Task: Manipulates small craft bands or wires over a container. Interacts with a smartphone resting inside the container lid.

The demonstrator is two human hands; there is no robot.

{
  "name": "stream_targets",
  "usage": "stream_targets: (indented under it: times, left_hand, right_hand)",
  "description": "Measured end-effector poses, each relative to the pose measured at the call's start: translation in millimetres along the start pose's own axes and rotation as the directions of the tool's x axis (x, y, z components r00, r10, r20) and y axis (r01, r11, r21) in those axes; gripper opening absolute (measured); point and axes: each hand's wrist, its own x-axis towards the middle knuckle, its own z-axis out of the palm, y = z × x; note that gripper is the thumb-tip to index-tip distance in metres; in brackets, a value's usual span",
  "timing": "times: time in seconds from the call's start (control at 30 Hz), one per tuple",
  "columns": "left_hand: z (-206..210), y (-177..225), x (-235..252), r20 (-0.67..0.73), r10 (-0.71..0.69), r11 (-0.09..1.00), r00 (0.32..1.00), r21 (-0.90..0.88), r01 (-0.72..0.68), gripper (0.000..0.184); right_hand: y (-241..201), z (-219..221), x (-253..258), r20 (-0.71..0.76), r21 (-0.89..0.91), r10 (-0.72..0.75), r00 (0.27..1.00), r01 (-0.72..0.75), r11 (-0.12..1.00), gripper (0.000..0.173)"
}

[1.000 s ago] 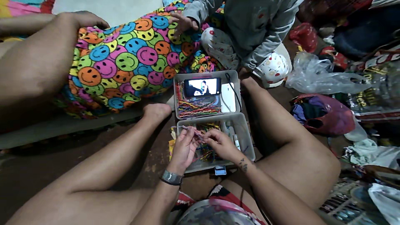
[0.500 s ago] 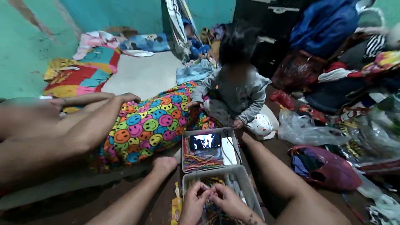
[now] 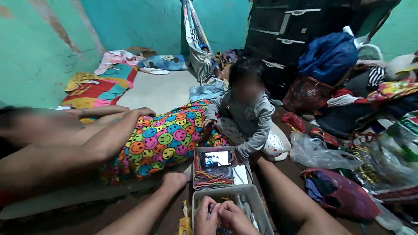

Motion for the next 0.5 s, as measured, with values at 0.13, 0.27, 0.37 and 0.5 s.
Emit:
stream_targets:
  times: [0.13,0.27,0.37,0.5]
  left_hand:
    - [1.8,6.4,-1.1,-0.028,-0.117,0.979,0.993,-0.169,0.111,0.014]
    - [2.0,15.2,5.3,0.092,-0.46,0.655,0.883,-0.637,0.407,0.006]
    - [1.2,14.7,6.9,0.253,-0.569,0.356,0.783,-0.782,0.511,0.011]
    - [-6.6,13.8,9.4,0.38,-0.579,0.276,0.721,-0.741,0.612,0.019]
  right_hand:
    - [5.3,3.8,-1.8,-0.039,0.259,-0.07,0.997,0.078,0.963,0.003]
    - [4.2,5.8,-1.6,-0.143,0.05,-0.26,0.955,0.27,0.962,0.011]
    - [1.4,5.2,-2.9,-0.155,-0.02,-0.236,0.959,0.236,0.972,0.014]
    - [2.4,-0.4,-3.2,-0.056,-0.027,-0.33,0.942,0.329,0.944,0.016]
